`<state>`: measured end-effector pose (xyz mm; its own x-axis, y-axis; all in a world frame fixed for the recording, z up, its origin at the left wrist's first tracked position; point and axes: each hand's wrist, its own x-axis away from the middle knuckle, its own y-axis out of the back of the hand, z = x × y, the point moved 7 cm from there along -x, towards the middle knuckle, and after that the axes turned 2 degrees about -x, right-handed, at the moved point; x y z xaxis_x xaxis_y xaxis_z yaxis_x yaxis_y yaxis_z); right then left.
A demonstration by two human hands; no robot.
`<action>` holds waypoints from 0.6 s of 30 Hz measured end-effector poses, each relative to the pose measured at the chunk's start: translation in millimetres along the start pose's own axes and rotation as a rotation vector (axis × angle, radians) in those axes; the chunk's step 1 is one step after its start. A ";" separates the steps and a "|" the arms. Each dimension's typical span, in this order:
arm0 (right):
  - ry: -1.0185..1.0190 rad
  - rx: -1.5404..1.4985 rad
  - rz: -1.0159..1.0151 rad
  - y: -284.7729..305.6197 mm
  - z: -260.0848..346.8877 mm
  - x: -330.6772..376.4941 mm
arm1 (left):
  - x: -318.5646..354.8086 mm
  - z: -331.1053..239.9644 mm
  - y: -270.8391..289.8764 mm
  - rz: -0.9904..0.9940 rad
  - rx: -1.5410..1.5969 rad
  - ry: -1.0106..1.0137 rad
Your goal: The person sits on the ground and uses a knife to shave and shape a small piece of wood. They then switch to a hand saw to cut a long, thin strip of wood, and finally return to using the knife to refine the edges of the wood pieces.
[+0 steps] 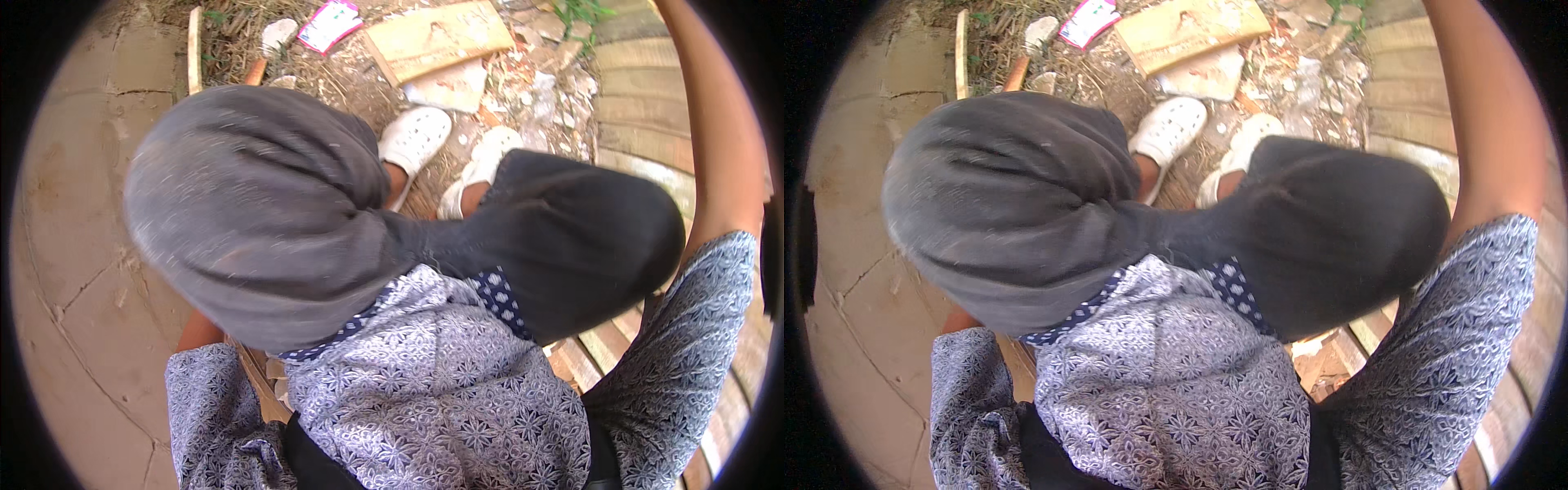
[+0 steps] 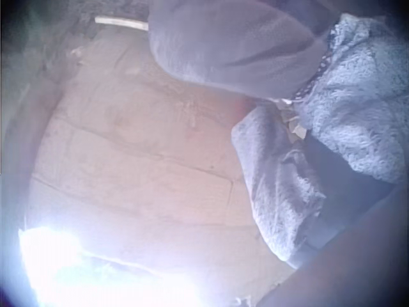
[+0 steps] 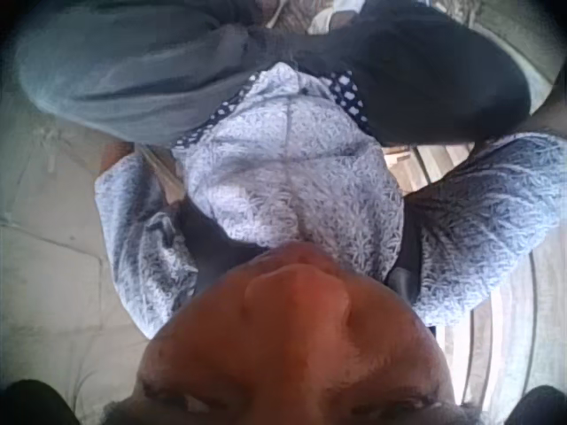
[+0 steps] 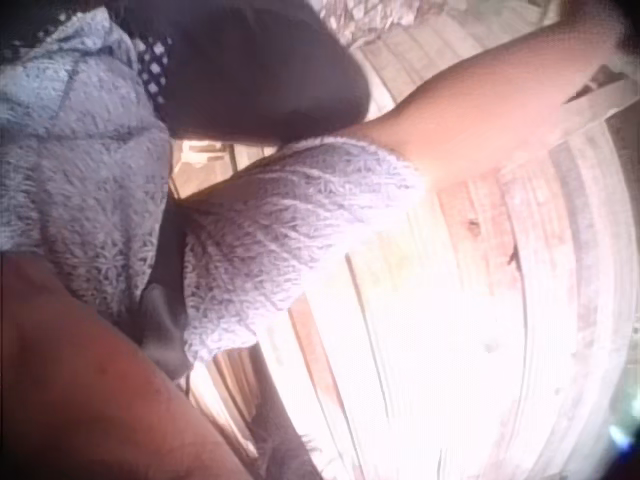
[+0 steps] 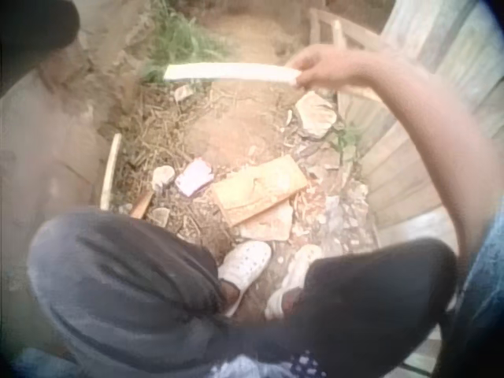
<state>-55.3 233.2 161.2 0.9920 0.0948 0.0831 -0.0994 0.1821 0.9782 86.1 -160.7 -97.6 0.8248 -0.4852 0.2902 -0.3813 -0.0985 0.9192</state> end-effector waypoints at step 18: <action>0.150 -0.426 0.275 -201.8 -88.5 -20.9 | -25.8 13.3 28.1 0.116 -0.022 0.175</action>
<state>-62.8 281.2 -54.8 0.9060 0.3285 0.2669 -0.4079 0.5097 0.7575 48.5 -162.5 -82.7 0.8366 -0.3336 0.4346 -0.4705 -0.0312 0.8818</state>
